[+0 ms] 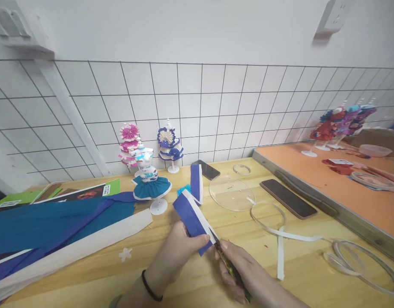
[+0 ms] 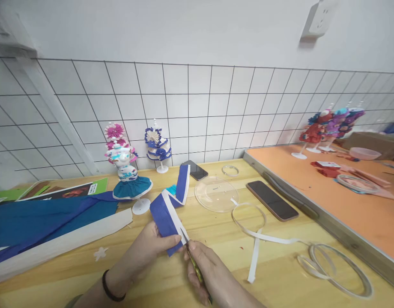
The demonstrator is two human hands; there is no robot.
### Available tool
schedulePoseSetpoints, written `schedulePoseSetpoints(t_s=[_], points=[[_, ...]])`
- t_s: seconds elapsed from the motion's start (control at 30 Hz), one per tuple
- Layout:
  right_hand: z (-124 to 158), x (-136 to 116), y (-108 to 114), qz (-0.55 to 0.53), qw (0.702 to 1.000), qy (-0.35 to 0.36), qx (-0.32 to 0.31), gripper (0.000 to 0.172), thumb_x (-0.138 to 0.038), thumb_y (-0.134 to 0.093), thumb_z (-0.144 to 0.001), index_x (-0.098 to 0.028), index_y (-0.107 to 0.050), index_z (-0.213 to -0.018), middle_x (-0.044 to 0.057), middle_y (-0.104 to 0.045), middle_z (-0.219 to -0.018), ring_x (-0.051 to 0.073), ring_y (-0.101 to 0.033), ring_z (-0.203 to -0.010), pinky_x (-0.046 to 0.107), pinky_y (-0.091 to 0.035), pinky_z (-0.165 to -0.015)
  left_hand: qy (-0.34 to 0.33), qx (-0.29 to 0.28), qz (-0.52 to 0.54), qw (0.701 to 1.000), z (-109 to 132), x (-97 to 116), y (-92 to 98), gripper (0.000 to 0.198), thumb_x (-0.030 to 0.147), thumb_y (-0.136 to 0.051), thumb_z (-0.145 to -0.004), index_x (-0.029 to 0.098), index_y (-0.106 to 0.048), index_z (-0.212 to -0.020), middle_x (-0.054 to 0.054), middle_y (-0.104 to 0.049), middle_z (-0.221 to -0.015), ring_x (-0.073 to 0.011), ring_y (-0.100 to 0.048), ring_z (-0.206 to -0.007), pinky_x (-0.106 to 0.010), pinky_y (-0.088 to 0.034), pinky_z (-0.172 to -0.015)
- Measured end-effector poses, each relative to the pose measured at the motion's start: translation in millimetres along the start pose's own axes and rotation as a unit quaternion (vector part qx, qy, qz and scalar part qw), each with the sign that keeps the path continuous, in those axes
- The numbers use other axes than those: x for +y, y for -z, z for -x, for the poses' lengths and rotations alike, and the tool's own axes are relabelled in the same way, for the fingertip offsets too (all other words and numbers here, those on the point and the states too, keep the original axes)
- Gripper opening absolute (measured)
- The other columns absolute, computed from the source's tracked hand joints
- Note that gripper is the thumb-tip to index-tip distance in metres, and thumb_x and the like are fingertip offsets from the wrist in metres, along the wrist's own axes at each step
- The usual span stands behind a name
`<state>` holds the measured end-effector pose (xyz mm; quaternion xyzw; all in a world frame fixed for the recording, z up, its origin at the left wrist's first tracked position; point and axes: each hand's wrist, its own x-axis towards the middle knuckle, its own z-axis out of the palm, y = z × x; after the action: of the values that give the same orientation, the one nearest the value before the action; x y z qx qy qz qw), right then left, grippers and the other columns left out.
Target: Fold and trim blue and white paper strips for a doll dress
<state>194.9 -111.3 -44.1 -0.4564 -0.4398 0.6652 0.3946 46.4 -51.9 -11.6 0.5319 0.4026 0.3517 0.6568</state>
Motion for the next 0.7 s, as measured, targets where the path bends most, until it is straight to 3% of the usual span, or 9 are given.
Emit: schedulePoseSetpoints(t_s=[0.33,0.7], points=[[-0.9,3.4,5.0,-0.001,1.0,0.006,0.004,0.043,-0.06,-0.035,-0.086,-0.019,-0.045,-0.076,-0.011,-0.033,-0.043,0.003,-0.024,-0.029,0.015,-0.021,-0.029,0.003,-0.004,0.006,1.0,1.6,1.7,-1.8,0.016,0.021,-0.067,-0.065,0.013,-0.056,-0.074,0.0,-0.061,-0.061,-0.0104,-0.051,-0.055,-0.022,-0.038,-0.052],[-1.5,2.7,3.9,-0.009,1.0,-0.003,0.018,0.046,-0.065,-0.041,-0.08,-0.02,-0.043,-0.073,-0.011,-0.031,-0.047,0.004,-0.02,-0.033,0.015,-0.019,-0.03,-0.003,-0.005,0.011,1.0,0.1,0.2,-1.7,0.013,0.021,-0.067,-0.065,0.013,-0.058,-0.072,-0.002,-0.062,-0.066,-0.0127,-0.054,-0.063,-0.024,-0.041,-0.059]])
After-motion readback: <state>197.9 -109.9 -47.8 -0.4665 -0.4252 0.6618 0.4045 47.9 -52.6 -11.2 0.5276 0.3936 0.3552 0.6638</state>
